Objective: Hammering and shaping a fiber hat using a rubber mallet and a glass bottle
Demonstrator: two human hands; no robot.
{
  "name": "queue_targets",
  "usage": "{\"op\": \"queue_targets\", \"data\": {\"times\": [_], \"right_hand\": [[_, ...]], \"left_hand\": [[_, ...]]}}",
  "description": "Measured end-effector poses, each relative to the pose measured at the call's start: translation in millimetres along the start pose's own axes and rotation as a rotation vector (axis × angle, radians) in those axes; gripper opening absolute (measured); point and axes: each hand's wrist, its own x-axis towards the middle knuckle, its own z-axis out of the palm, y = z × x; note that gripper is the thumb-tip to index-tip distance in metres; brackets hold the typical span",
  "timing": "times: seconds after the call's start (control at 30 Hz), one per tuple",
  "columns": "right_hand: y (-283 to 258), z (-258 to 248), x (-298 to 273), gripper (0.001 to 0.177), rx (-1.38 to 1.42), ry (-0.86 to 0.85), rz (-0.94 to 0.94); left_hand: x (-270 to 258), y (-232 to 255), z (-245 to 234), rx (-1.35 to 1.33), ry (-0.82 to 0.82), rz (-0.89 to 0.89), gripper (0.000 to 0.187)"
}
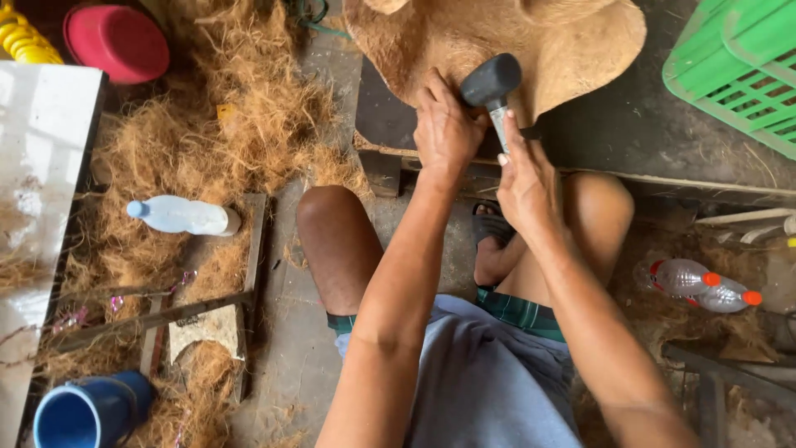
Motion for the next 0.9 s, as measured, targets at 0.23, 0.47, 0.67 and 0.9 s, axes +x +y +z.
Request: {"op": "queue_targets", "data": {"times": [0.23, 0.47, 0.67, 0.9], "right_hand": [[-7.2, 16.2, -6.5, 0.065, 0.114, 0.05, 0.254], [-9.3, 38.7, -23.7, 0.059, 0.247, 0.099, 0.327], [-5.3, 23.6, -21.0, 0.06, 0.177, 0.092, 0.282], [-21.8, -38.2, 38.3, 0.068, 0.021, 0.117, 0.113]], "left_hand": [[2.5, 1.7, -2.2, -0.022, 0.0, 0.014, 0.094], [0.2, -5.6, 0.5, -0.028, 0.01, 0.06, 0.094], [-1.1, -4.8, 2.4, 0.006, -0.002, 0.043, 0.086], [-0.8, 6.4, 3.5, 0.136, -0.06, -0.066, 0.083]]}}
